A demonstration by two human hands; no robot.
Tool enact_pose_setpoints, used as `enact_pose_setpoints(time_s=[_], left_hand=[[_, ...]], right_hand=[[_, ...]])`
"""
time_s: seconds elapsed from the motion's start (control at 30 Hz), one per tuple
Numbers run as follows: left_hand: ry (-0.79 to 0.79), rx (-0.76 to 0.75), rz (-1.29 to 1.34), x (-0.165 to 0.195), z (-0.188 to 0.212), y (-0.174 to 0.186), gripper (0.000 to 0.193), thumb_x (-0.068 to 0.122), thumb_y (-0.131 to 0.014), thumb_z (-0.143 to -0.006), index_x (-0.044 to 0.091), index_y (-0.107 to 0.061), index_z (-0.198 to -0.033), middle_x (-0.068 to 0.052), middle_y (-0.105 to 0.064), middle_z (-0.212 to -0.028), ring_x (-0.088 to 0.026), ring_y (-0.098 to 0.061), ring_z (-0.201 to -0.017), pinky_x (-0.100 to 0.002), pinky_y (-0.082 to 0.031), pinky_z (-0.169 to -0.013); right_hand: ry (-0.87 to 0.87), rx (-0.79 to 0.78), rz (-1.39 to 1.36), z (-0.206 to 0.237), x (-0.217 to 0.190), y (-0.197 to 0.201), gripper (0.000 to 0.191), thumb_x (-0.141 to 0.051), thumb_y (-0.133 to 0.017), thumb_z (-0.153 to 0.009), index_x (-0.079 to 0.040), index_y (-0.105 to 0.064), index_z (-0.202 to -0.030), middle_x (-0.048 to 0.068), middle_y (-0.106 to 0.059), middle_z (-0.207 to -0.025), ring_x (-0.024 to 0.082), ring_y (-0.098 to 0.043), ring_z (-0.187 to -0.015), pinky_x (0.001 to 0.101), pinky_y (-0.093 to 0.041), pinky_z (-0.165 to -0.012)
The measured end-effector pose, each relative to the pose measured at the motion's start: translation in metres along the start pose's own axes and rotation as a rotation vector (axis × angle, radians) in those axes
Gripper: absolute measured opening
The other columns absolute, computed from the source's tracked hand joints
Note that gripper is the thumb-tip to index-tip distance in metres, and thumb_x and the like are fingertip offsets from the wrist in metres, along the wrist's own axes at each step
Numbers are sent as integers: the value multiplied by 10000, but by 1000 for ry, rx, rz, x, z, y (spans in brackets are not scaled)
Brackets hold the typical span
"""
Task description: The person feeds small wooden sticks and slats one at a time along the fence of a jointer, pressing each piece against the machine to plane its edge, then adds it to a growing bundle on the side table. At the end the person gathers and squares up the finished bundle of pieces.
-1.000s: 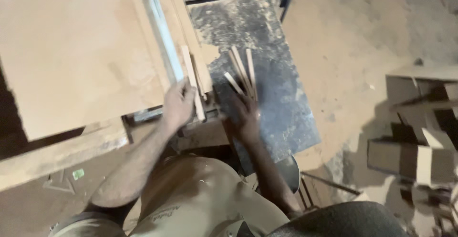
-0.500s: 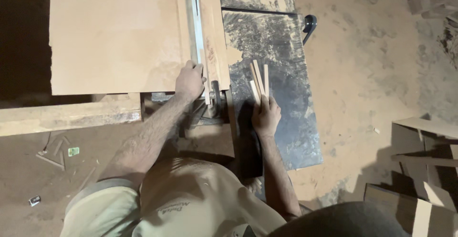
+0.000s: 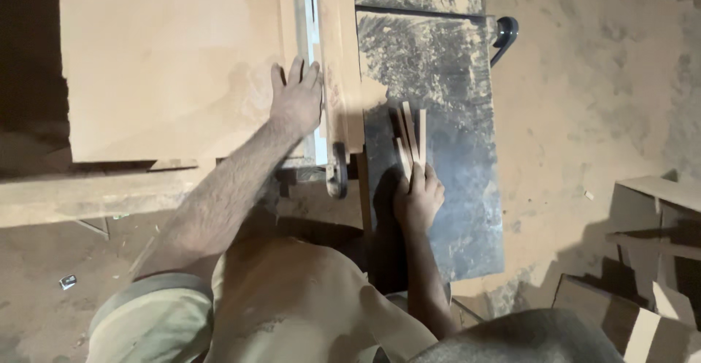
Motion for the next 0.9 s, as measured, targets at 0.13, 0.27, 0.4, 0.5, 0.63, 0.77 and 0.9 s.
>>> enact_pose_setpoints(time_s=[0.13,0.27,0.4,0.5,0.63,0.77,0.9], left_hand=[[16,45,63,-29,-52,7,615,172,-509,-928,-11,-442,-1512,-135,-336,-1632,-398,-187,-1528,-765,-106,-1138],[-1,93,87,-53,-101,12,553,186,-477,-1000,-19,-448,-1513,-152,-356,-1618,-409,-206,-1512,-776,-84,-1144],[-20,79,38,-72,-132,15,636,208,-542,-926,-28,-451,-1510,-163,-365,-1619,-417,-206,-1510,-776,-93,-1112],[-33,83,64,-84,-155,24,690,257,-584,-901,-39,-442,-1508,-181,-352,-1610,-432,-198,-1499,-776,-86,-1102],[-46,76,44,-102,-187,33,694,244,-607,-914,-45,-439,-1522,-174,-346,-1628,-436,-197,-1518,-785,-80,-1116],[-51,68,27,-119,-223,34,691,230,-629,-876,-42,-437,-1482,-192,-361,-1617,-444,-191,-1501,-794,-57,-1097],[-20,293,143,-139,-254,70,624,201,-599,-926,-82,-472,-1468,-262,-482,-1483,-422,-315,-1459,-797,-113,-1046]], right_hand=[[-11,-41,8,-3,1,-4,342,-240,-635,-1015,-116,-638,-1335,169,-609,-1385,420,-574,-1201,520,-453,-1011],[-19,-50,33,-5,0,-4,395,-211,-649,-982,-95,-637,-1359,176,-614,-1385,425,-578,-1168,524,-459,-977],[-4,-43,51,-9,-5,-2,364,-195,-667,-968,-101,-652,-1320,171,-620,-1369,416,-594,-1135,515,-478,-964],[-6,-50,73,-12,-8,-3,377,-182,-668,-960,-76,-660,-1322,176,-622,-1364,413,-600,-1112,506,-483,-958],[0,-77,156,-15,-12,-5,396,-175,-664,-945,-64,-672,-1325,170,-629,-1361,400,-599,-1097,493,-489,-964],[-1,-70,111,-21,-15,-4,398,-198,-669,-930,-67,-660,-1305,184,-617,-1372,397,-600,-1099,489,-485,-959],[-4,-85,108,-20,-18,1,430,-195,-685,-909,-65,-657,-1317,196,-603,-1383,407,-593,-1129,497,-469,-981]])
Point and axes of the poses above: each hand's wrist, its own z-axis away from the middle knuckle, its own y-axis out of the back of the hand, x = y × z, the point moved 8 cm from there along -z, towards the middle knuckle
